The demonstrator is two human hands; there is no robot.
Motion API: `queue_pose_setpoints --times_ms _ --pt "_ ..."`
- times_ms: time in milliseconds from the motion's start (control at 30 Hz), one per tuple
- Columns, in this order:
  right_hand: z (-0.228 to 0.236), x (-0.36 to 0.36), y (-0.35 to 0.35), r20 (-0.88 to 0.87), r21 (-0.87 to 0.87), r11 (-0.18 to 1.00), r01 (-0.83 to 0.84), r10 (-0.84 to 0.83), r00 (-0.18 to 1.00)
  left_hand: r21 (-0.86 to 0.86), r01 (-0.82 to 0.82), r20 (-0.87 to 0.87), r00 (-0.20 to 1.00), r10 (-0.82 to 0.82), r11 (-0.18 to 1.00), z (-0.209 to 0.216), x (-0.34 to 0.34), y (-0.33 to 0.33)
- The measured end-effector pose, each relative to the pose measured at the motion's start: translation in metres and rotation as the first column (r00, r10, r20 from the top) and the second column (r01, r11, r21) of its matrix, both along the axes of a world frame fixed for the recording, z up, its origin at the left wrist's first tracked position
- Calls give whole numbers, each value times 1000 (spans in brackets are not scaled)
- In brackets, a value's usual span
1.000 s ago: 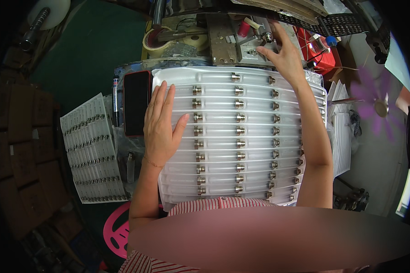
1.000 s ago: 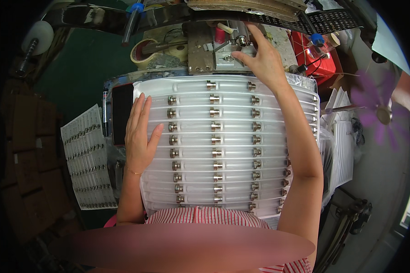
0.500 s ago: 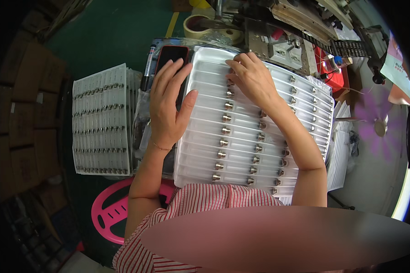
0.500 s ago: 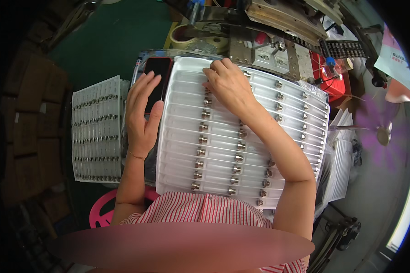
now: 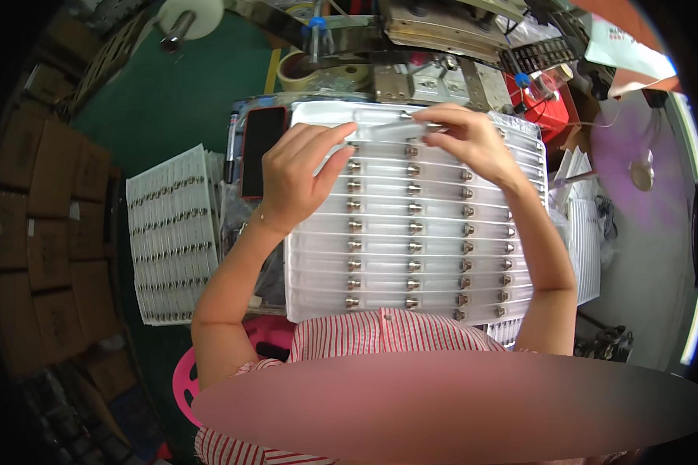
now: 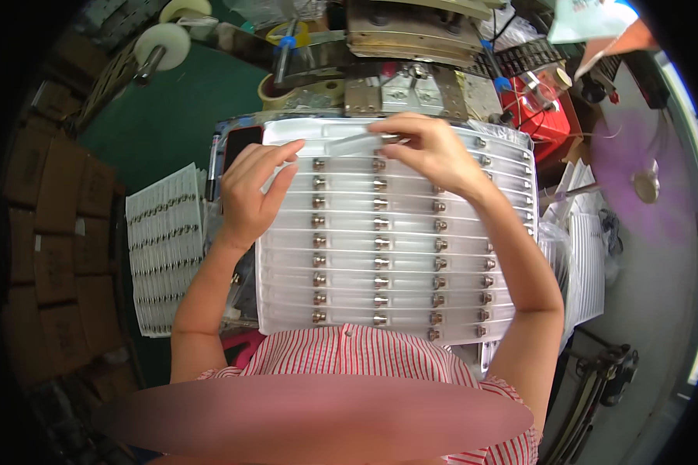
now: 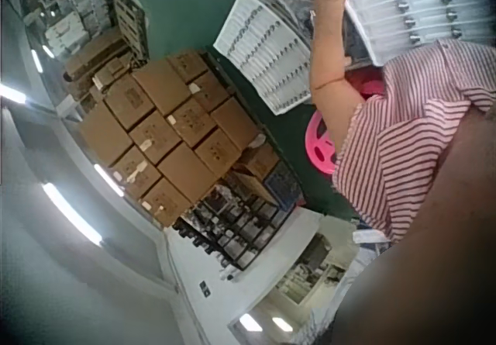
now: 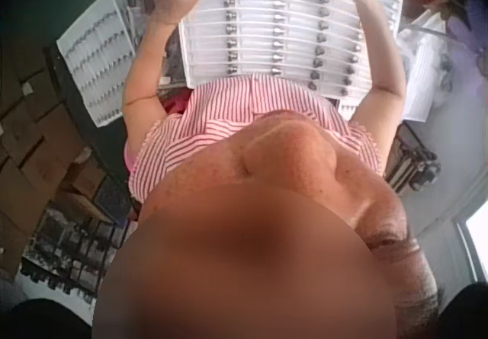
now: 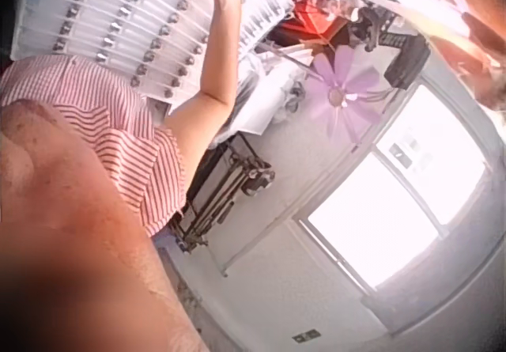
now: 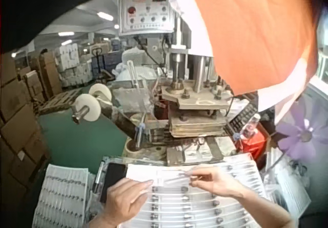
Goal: Assembling small metal components into glass vials and organizing them in a tray.
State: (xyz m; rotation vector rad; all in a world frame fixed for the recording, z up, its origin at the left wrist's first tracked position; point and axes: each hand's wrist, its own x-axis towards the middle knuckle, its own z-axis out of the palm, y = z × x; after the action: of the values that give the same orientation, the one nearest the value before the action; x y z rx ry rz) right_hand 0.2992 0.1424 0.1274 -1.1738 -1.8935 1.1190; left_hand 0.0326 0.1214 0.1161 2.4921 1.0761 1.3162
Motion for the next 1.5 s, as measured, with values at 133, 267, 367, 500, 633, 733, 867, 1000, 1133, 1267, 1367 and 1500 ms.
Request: queue_pose_setpoints --times_ms 133,267,367,500,633,733,867,1000,1133,1267,1367,1500 --pt "-4 89 -30 -34 69 945 318 -317 948 176 150 -97 986 -134 973 -12 58 53" --pt "-2 118 -34 -1 109 832 545 -548 837 373 164 -225 971 -83 913 -24 120 119" --pt "-5 122 -13 -49 167 768 618 -619 784 510 74 -334 935 118 857 -25 149 145" --pt "-13 100 35 -38 507 658 556 -628 777 546 118 -410 901 142 829 -14 152 127" --pt "-22 49 57 169 805 547 230 -583 795 224 229 14 971 -239 947 -11 96 60" --pt "-34 34 73 289 843 524 119 -629 722 -156 197 172 970 -170 968 -22 52 23" --pt "-41 35 89 224 732 622 278 -605 764 -304 72 177 984 -18 950 -36 26 8" --pt "-51 41 98 193 623 700 349 -570 799 -368 14 209 976 68 930 -43 21 6" --pt "-53 44 98 183 642 689 337 -564 805 -481 -71 164 972 170 874 -43 24 5" --pt "-53 43 98 177 637 688 348 -569 803 -461 -99 118 978 171 882 -49 24 8" --pt "-51 41 96 195 594 715 368 -572 797 -456 -104 115 978 174 884 -49 24 9" --pt "-50 42 96 216 590 726 352 -562 798 -463 -101 118 978 174 881 -50 24 9"
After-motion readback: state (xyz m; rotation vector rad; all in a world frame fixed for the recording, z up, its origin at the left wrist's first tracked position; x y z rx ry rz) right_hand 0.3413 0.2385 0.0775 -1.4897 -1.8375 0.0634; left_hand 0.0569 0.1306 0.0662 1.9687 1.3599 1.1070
